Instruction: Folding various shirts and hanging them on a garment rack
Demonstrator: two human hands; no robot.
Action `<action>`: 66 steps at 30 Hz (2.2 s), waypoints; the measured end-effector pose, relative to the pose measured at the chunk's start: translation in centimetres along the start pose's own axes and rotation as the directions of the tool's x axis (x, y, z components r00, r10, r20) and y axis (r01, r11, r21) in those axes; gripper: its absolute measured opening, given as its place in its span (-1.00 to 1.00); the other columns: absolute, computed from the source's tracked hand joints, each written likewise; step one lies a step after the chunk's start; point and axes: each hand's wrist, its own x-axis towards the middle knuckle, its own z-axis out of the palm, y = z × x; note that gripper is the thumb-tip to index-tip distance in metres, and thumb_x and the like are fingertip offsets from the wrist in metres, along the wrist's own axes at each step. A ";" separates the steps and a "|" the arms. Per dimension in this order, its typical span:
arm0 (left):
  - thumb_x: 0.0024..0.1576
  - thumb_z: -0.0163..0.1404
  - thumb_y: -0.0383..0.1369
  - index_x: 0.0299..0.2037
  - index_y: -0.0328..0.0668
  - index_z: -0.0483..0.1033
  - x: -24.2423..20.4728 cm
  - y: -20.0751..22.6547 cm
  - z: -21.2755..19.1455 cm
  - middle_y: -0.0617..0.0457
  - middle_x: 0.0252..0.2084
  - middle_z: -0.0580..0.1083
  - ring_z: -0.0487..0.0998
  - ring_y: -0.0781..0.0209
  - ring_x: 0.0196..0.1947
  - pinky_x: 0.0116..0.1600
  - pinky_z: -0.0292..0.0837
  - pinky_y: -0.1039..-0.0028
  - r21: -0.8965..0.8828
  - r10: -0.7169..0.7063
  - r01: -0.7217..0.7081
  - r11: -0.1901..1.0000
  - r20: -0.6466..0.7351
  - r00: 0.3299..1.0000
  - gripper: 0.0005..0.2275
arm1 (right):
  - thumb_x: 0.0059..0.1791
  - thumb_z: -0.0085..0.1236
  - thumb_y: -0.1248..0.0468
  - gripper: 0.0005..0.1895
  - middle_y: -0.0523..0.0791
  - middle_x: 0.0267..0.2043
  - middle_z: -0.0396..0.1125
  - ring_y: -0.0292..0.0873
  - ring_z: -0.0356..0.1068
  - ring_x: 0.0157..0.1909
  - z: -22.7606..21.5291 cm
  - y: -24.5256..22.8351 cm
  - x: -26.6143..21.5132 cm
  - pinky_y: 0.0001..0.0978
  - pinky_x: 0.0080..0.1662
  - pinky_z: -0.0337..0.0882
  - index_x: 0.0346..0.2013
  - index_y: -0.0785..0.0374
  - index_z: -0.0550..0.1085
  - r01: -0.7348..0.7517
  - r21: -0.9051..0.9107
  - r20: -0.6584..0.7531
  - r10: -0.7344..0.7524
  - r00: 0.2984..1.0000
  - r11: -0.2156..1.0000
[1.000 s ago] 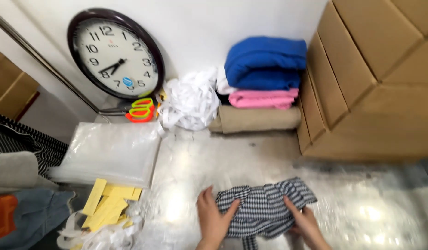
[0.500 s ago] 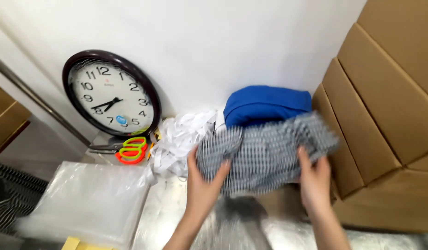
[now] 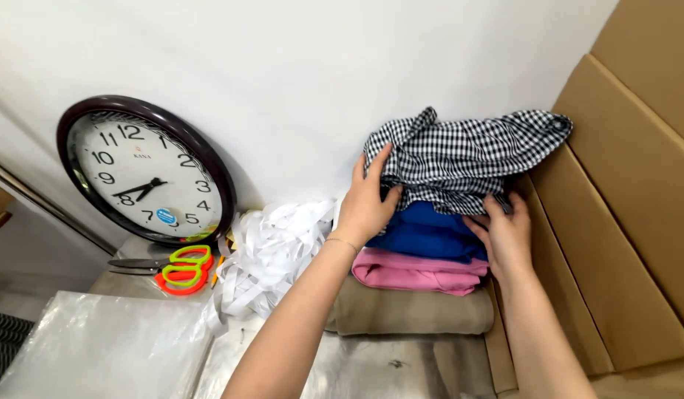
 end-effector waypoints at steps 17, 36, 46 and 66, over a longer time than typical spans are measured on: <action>0.09 0.16 -0.22 0.55 0.30 -0.04 -33.6 -2.8 -0.4 0.06 0.51 0.14 0.52 0.07 0.32 0.35 0.40 0.10 -0.470 -0.470 0.442 0.764 0.064 0.880 -0.19 | 0.09 0.02 0.46 -0.62 0.36 -0.07 0.54 0.24 0.52 -0.09 -15.6 -3.9 -28.1 0.00 0.06 0.49 0.16 0.57 0.54 -0.394 -0.201 0.136 0.424 0.896 0.897; 0.12 0.12 -0.26 0.35 0.20 0.39 -54.7 3.0 -11.9 0.16 0.37 0.44 0.61 0.29 0.17 0.18 0.49 0.39 -0.440 -0.557 0.581 0.685 0.198 0.806 -0.48 | 0.09 0.04 0.41 -0.65 0.31 -0.06 0.51 0.20 0.49 -0.14 -23.6 -8.5 -53.1 0.03 0.06 0.49 0.13 0.52 0.51 -0.368 -0.085 -0.024 0.367 0.930 0.926; 0.10 0.22 -0.40 0.15 0.02 0.61 -60.6 0.9 2.2 0.12 0.19 0.65 0.71 0.20 0.00 0.12 0.59 0.47 -0.383 -0.263 0.529 0.757 0.563 0.783 -0.63 | 0.09 0.07 0.41 -0.67 0.29 -0.13 0.52 0.18 0.49 -0.15 -32.2 -14.3 -63.0 0.04 0.06 0.53 0.09 0.55 0.56 -0.349 -0.004 -0.325 0.329 0.887 0.937; 0.18 0.10 -0.34 0.16 -0.08 0.47 -53.2 46.3 39.7 0.12 0.09 0.57 0.61 0.38 -0.06 0.07 0.50 0.56 -0.778 0.592 -0.003 0.628 0.476 0.650 -0.66 | 0.05 0.09 0.40 -0.67 0.26 -0.23 0.51 0.15 0.51 -0.17 -63.7 -34.0 -58.2 0.02 0.05 0.57 0.06 0.54 0.57 0.094 -0.165 -0.609 -0.176 0.774 0.982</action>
